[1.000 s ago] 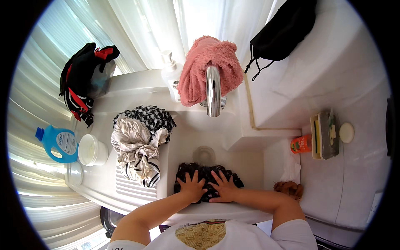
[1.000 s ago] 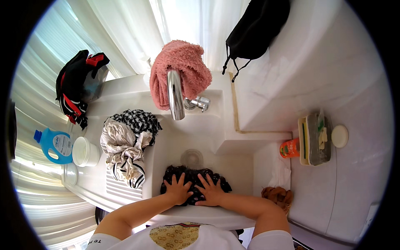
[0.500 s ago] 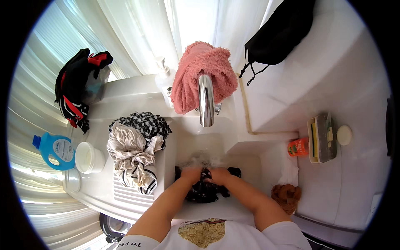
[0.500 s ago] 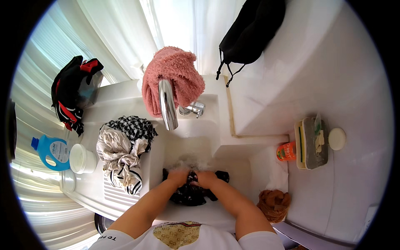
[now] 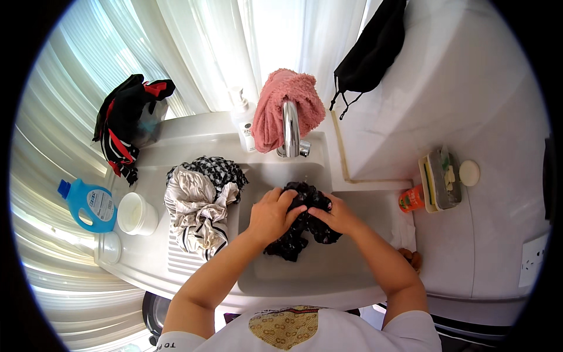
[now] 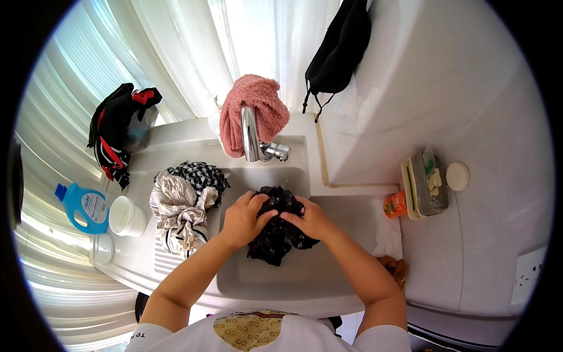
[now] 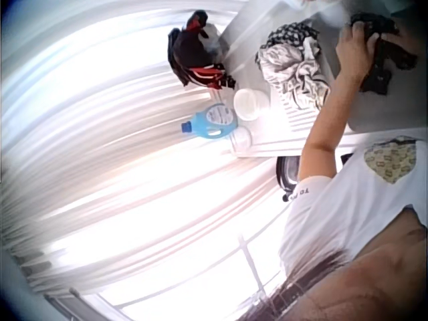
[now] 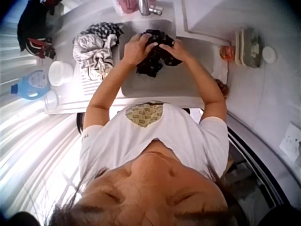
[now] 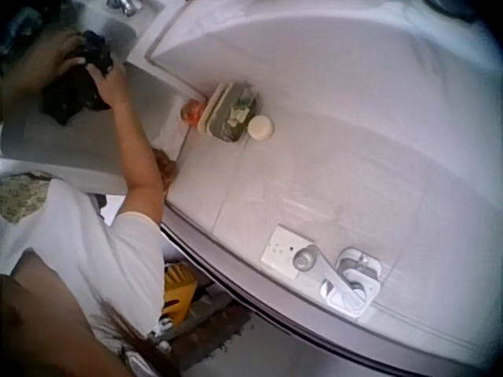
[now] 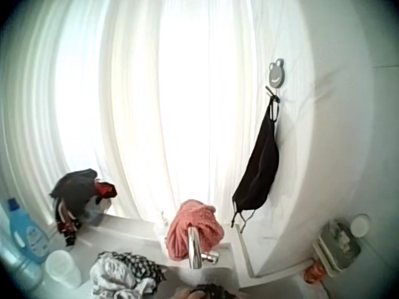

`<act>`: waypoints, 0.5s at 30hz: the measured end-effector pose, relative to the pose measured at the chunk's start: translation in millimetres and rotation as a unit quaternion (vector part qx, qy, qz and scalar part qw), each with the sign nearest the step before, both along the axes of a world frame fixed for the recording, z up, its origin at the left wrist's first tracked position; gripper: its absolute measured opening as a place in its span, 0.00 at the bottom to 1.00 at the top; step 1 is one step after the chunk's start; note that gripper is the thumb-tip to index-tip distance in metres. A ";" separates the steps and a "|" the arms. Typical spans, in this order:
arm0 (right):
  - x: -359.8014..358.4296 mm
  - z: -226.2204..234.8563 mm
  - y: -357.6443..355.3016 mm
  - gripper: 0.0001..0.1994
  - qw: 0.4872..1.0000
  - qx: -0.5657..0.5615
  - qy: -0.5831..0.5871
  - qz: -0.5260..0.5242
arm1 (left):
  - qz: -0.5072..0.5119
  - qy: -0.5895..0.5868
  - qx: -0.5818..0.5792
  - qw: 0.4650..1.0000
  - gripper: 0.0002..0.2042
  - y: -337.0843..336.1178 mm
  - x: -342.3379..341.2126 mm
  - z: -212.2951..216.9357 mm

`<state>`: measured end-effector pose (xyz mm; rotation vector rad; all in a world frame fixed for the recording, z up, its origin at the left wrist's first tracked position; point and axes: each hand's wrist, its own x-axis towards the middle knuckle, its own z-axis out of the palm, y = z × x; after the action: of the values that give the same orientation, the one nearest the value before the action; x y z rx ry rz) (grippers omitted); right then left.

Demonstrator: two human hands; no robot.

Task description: The person washes a black patterned garment in a sink by hand, rubbing the fabric together under running water and squeezing it.

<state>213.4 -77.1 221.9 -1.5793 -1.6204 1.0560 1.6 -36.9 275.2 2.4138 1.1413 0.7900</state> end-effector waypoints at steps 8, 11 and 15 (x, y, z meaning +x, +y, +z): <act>10.9 -78.2 -67.2 0.28 0.955 -0.095 -0.185 0.211 | -0.158 0.107 -0.164 0.968 0.19 -65.2 -32.7 -94.2; 16.3 -83.2 -64.1 0.28 0.926 -0.149 -0.199 0.285 | -0.124 0.092 -0.195 0.969 0.20 -66.2 -40.9 -113.7; -13.2 -91.7 -34.5 0.34 0.945 -0.025 -0.273 0.179 | 0.026 0.257 -0.266 0.929 0.36 -52.1 -26.7 -126.0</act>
<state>200.2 -111.6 130.2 -1.7540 -2.3377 0.8770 -25.1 -89.0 149.2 2.1601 1.3854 -0.1683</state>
